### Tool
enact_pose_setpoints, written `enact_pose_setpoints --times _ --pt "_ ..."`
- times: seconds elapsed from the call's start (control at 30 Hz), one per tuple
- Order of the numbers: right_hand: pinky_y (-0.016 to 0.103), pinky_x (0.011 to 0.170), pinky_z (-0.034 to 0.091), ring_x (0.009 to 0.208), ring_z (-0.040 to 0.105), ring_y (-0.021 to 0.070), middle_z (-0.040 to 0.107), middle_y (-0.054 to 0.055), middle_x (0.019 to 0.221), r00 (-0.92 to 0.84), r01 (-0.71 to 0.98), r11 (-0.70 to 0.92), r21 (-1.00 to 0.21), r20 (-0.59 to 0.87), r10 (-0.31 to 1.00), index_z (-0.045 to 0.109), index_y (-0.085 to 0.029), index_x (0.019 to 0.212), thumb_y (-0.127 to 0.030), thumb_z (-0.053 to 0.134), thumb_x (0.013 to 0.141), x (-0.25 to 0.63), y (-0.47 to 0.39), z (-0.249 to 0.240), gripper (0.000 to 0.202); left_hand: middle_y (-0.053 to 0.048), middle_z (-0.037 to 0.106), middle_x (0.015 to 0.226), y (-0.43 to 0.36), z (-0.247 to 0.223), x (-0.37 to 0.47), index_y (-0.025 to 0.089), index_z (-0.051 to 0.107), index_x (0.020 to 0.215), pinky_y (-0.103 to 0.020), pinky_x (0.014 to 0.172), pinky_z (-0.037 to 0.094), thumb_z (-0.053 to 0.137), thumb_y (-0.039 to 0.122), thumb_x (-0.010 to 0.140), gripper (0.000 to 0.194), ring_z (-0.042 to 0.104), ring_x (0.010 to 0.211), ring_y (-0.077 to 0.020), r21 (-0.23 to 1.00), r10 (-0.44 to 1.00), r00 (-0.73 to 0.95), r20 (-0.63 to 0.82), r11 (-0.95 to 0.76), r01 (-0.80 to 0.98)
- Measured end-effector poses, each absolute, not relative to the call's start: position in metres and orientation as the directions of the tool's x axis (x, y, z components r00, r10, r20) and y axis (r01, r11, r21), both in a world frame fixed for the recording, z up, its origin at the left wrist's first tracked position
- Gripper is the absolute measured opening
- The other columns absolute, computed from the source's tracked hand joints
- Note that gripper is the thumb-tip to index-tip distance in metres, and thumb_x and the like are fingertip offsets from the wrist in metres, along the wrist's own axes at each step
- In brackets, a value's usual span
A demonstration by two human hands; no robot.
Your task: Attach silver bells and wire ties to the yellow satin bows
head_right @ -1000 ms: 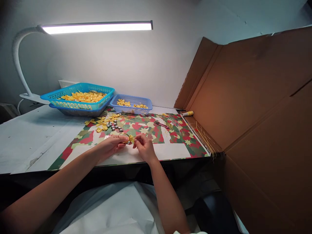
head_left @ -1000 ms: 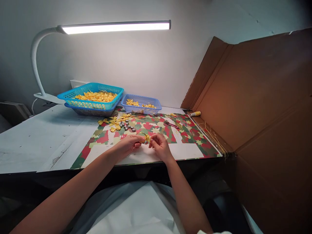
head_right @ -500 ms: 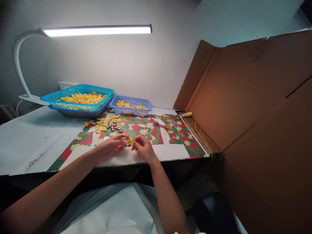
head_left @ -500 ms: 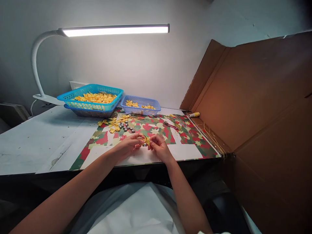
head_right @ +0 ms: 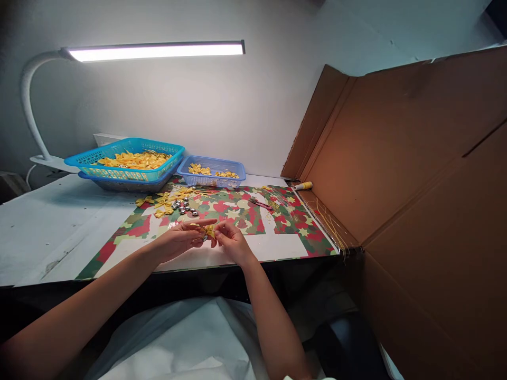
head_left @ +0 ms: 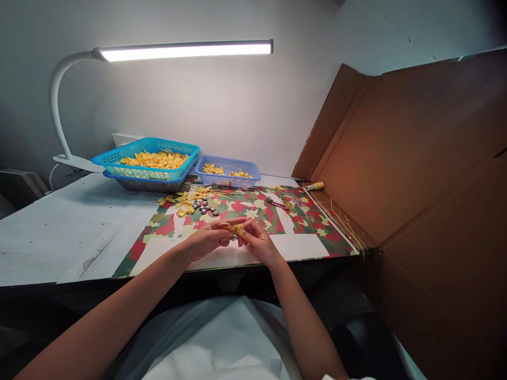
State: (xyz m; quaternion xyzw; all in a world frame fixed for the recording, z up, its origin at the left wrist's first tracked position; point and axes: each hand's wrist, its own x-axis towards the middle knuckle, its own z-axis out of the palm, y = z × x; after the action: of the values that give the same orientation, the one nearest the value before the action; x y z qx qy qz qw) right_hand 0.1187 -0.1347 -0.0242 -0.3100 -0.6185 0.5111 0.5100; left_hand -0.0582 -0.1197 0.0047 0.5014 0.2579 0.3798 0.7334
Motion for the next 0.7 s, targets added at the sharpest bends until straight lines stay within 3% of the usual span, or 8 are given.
enact_pose_setpoints --times 0.13,0.27,0.47,0.7 --pt "0.027 0.057 0.038 0.057 0.050 0.0135 0.055 -0.004 0.059 -0.271 -0.106 0.304 -0.947 0.322 0.907 0.053 -0.023 0.075 -0.064 0.068 0.076 0.119 -0.135 -0.022 0.044 -0.007 0.068 0.073 -0.120 0.005 -0.057 0.017 0.078 0.080 -0.027 0.058 0.029 0.082 0.024 0.061 0.021 0.056 0.069 -0.0169 0.936 0.808 0.588 0.018 0.193 -0.294" --pt "0.028 0.058 0.041 0.057 0.052 0.0136 0.056 -0.003 0.061 -0.243 -0.083 0.334 -0.939 0.344 0.907 0.053 -0.023 0.074 -0.063 0.067 0.076 0.119 -0.136 -0.021 0.043 -0.002 0.059 0.067 -0.121 0.006 -0.057 0.018 0.068 0.066 -0.025 0.055 0.028 0.084 0.026 0.061 0.019 0.053 0.066 -0.0152 0.933 0.809 0.587 0.035 0.184 -0.309" --pt "0.029 0.063 0.042 0.061 0.052 0.0135 0.056 -0.002 0.068 -0.147 -0.013 0.413 -0.910 0.411 0.900 0.059 -0.022 0.077 -0.045 0.065 0.083 0.121 -0.141 -0.023 0.024 0.005 0.046 0.062 -0.118 0.003 -0.058 0.018 0.058 0.066 -0.022 0.053 0.028 0.084 0.028 0.062 0.028 0.033 0.053 -0.0076 0.928 0.808 0.587 0.047 0.183 -0.326" --pt "0.030 0.065 0.041 0.061 0.049 0.0142 0.056 -0.002 0.064 -0.083 0.066 0.463 -0.884 0.458 0.885 0.061 -0.022 0.077 -0.036 0.062 0.085 0.122 -0.148 -0.020 0.017 0.005 0.043 0.063 -0.115 0.000 -0.058 0.019 0.053 0.068 -0.021 0.051 0.028 0.078 0.024 0.063 0.026 0.030 0.053 -0.0077 0.930 0.808 0.588 0.042 0.183 -0.319"
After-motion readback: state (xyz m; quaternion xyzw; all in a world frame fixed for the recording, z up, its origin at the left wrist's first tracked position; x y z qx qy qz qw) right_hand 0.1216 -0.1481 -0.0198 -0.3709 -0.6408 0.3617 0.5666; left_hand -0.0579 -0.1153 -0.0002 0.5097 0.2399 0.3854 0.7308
